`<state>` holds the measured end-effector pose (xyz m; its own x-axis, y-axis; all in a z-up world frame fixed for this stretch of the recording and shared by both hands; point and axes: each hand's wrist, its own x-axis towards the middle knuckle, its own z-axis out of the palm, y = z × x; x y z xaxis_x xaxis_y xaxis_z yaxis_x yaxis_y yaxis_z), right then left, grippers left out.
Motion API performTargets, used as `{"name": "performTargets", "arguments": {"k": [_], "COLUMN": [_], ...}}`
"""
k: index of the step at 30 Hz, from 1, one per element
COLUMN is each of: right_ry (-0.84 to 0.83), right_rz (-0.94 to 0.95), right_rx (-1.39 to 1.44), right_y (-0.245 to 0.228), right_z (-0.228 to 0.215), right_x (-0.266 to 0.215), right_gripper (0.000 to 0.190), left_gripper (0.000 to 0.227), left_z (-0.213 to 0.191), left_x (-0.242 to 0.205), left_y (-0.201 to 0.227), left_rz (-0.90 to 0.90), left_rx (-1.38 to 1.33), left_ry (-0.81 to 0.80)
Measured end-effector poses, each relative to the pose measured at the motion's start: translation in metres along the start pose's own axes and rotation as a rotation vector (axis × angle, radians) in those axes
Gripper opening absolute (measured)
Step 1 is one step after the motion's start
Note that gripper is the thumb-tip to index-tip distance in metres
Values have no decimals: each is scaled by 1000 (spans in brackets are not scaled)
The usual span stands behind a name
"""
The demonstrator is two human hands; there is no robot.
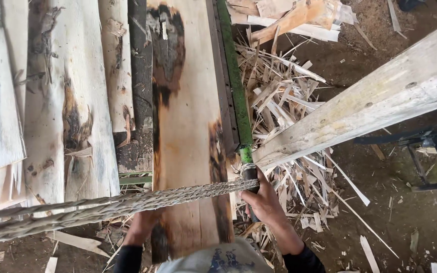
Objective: The person is stripping thin pieces of wood using a large industrial blade.
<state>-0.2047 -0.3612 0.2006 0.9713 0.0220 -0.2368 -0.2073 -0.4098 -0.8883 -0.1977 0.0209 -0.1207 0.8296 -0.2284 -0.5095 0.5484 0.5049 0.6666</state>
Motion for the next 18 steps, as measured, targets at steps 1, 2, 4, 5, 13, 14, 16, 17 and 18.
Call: {"name": "performTargets", "arguments": {"k": [1, 2, 4, 5, 13, 14, 16, 17, 18], "right_ry": [-1, -2, 18, 44, 56, 71, 94, 91, 112], "right_rz": [45, 91, 161, 225, 116, 131, 179, 234, 246], "right_rx": [63, 125, 149, 170, 92, 88, 138, 167, 198], "right_y": [-6, -12, -16, -19, -11, -15, -34, -42, -33], "right_z": [1, 2, 4, 4, 5, 4, 1, 1, 4], "right_x": [-1, -3, -4, -3, -6, -6, -8, -12, -11], "right_gripper": [67, 70, 70, 71, 71, 70, 79, 88, 88], "left_gripper": [64, 60, 58, 57, 75, 72, 69, 66, 66], "left_z": [-25, -50, -46, -43, 44, 50, 58, 60, 56], "left_x": [8, 16, 29, 39, 64, 71, 87, 90, 99], "left_y": [-29, -57, -64, -64, 22, 30, 49, 56, 64], "left_rz": [21, 43, 30, 22, 299, 293, 266, 240, 217], "left_rx": [-14, -28, -109, -190, 75, -35, -109, -209, -178], "left_ry": [-71, -142, -125, -114, -183, -196, -230, -240, -251]}}
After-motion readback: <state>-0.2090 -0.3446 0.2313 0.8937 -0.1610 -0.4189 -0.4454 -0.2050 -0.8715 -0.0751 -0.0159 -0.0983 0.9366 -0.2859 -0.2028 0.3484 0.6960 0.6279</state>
